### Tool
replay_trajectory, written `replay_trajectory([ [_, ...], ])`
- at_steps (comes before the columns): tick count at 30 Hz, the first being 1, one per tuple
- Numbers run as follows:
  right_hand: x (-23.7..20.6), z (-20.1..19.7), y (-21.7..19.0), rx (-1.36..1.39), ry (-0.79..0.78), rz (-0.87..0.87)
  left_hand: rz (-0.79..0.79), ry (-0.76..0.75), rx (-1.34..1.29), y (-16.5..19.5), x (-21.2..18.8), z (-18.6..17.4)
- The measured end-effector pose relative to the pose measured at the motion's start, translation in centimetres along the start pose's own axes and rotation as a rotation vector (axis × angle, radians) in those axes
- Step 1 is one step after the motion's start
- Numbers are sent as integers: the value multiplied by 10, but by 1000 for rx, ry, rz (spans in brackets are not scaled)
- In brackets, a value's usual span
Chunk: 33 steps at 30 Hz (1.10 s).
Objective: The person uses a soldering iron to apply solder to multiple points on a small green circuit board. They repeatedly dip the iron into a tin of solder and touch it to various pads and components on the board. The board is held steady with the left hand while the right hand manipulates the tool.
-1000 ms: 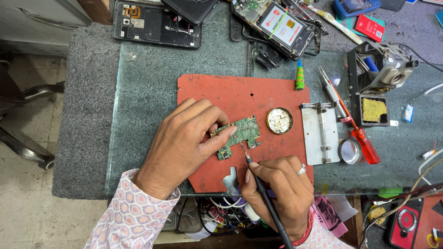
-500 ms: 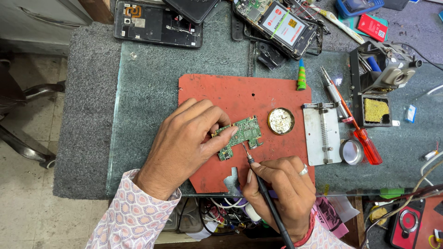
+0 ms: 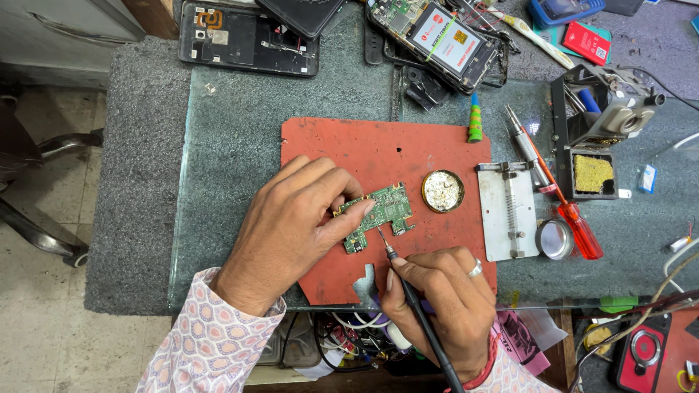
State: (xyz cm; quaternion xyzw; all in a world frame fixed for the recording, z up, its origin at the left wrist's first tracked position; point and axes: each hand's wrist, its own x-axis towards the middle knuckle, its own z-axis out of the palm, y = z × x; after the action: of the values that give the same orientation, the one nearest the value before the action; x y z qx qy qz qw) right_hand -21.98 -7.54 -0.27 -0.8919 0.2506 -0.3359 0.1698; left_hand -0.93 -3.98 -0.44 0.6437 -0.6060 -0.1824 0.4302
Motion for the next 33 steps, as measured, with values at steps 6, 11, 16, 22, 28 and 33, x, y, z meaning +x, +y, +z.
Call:
replay_trajectory([
  [6,0,0,-1,-11,1,2,-23,-12,-9,0,1,0],
  [11,1,1,0,-4,2,-16,-10,-2,-3,0,1,0],
  [16,1,1,-1,-10,3,-15,-4,-4,2,1,0,0],
  [22,2,-1,0,4,-1,-9,-7,-5,-2,0,0,1],
  [28,-3,-9,7,135,46,186,6,-2,16,-1,1,1],
  [33,-5,-18,19,335,119,446,5,-10,32,-1,1,2],
])
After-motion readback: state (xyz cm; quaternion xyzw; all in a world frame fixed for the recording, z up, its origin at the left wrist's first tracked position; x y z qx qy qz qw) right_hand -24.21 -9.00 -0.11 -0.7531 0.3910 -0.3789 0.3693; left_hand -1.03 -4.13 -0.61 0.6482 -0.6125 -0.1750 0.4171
